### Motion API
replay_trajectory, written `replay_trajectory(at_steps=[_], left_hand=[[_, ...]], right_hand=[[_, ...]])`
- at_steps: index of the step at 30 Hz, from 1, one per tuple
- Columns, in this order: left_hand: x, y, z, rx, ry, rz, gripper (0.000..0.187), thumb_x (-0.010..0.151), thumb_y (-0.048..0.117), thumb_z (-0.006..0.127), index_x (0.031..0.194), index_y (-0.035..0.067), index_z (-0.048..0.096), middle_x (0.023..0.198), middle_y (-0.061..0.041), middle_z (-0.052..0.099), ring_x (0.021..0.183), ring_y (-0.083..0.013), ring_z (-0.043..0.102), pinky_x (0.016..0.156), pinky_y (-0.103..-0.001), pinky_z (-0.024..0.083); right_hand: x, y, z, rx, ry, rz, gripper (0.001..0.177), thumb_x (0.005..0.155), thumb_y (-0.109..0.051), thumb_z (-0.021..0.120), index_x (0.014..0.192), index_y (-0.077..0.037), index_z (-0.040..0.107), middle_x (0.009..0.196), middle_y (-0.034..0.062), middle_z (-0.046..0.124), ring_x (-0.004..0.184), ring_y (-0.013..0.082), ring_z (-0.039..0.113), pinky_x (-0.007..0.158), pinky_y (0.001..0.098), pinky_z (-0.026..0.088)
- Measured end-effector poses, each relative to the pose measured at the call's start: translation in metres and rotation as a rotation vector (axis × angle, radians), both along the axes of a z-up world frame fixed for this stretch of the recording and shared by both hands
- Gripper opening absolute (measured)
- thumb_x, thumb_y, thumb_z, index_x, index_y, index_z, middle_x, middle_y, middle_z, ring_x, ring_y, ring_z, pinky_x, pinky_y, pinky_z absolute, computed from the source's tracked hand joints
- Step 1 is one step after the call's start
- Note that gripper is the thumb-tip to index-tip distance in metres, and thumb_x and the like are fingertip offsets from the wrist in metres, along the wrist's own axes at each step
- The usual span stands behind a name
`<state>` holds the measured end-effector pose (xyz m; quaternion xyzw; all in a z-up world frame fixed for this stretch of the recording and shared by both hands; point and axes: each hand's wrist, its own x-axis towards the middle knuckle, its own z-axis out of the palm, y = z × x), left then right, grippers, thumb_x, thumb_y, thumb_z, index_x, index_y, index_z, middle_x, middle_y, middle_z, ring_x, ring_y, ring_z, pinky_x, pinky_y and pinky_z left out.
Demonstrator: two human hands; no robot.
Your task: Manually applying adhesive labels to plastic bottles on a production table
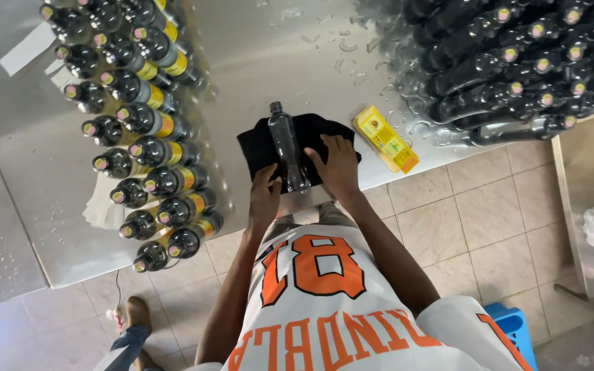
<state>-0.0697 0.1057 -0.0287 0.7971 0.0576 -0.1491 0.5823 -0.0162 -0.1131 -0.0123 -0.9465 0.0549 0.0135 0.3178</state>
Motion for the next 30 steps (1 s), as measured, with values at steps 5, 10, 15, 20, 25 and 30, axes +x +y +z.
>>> replay_trajectory(at_steps=[5,10,15,20,25,30], left_hand=[[-0.002,-0.003,0.006,0.056,-0.074,0.048,0.042,0.114,0.011,0.058,0.155,0.002,0.058,0.151,-0.022,0.056,0.143,-0.0443,0.056,0.115,-0.049,0.056],[0.009,-0.018,0.039,0.068,-0.09,0.055,0.041,0.113,0.013,0.058,0.153,0.004,0.06,0.151,-0.019,0.055,0.145,-0.0401,0.055,0.116,-0.045,0.056],[0.019,-0.035,0.059,0.038,-0.138,0.032,0.043,0.111,0.006,0.056,0.153,0.006,0.061,0.15,-0.016,0.055,0.146,-0.0376,0.055,0.116,-0.042,0.056],[0.027,-0.053,0.076,0.019,-0.17,-0.016,0.043,0.109,-0.001,0.056,0.152,0.004,0.061,0.147,-0.019,0.056,0.145,-0.0402,0.055,0.115,-0.045,0.057],[0.025,-0.068,0.081,0.01,-0.166,-0.041,0.039,0.111,0.004,0.058,0.149,0.008,0.064,0.145,-0.014,0.06,0.142,-0.0351,0.059,0.114,-0.042,0.057],[0.039,-0.092,0.121,-0.145,-0.143,-0.021,0.039,0.11,0.009,0.062,0.148,0.007,0.064,0.145,-0.016,0.065,0.141,-0.0353,0.062,0.114,-0.042,0.058]], right_hand=[[-0.019,-0.091,-0.029,-0.502,-0.332,-0.09,0.061,0.087,-0.028,0.087,0.139,-0.005,0.067,0.142,0.0175,0.055,0.126,0.0421,0.053,0.096,0.052,0.05],[-0.028,-0.128,-0.067,-0.591,-0.435,-0.079,0.027,0.101,-0.03,0.073,0.119,-0.011,0.08,0.129,0.0126,0.067,0.123,0.0362,0.062,0.097,0.0474,0.051],[-0.032,-0.132,-0.077,-0.587,-0.517,-0.048,0.018,0.104,-0.029,0.073,0.112,-0.017,0.083,0.114,0.0074,0.074,0.112,0.0307,0.071,0.094,0.0453,0.054],[-0.034,-0.131,-0.07,-0.597,-0.551,-0.047,0.015,0.103,-0.028,0.074,0.108,-0.015,0.081,0.12,0.0069,0.071,0.112,0.03,0.069,0.092,0.0436,0.054],[-0.033,-0.136,-0.051,-0.501,-0.621,-0.06,0.013,0.103,-0.018,0.074,0.112,-0.012,0.081,0.118,0.0086,0.072,0.111,0.0298,0.071,0.094,0.0425,0.057],[-0.039,-0.114,0.031,-0.091,-0.541,-0.107,0.018,0.103,-0.005,0.074,0.119,-0.012,0.08,0.108,0.0038,0.074,0.102,0.026,0.077,0.09,0.0378,0.062]])
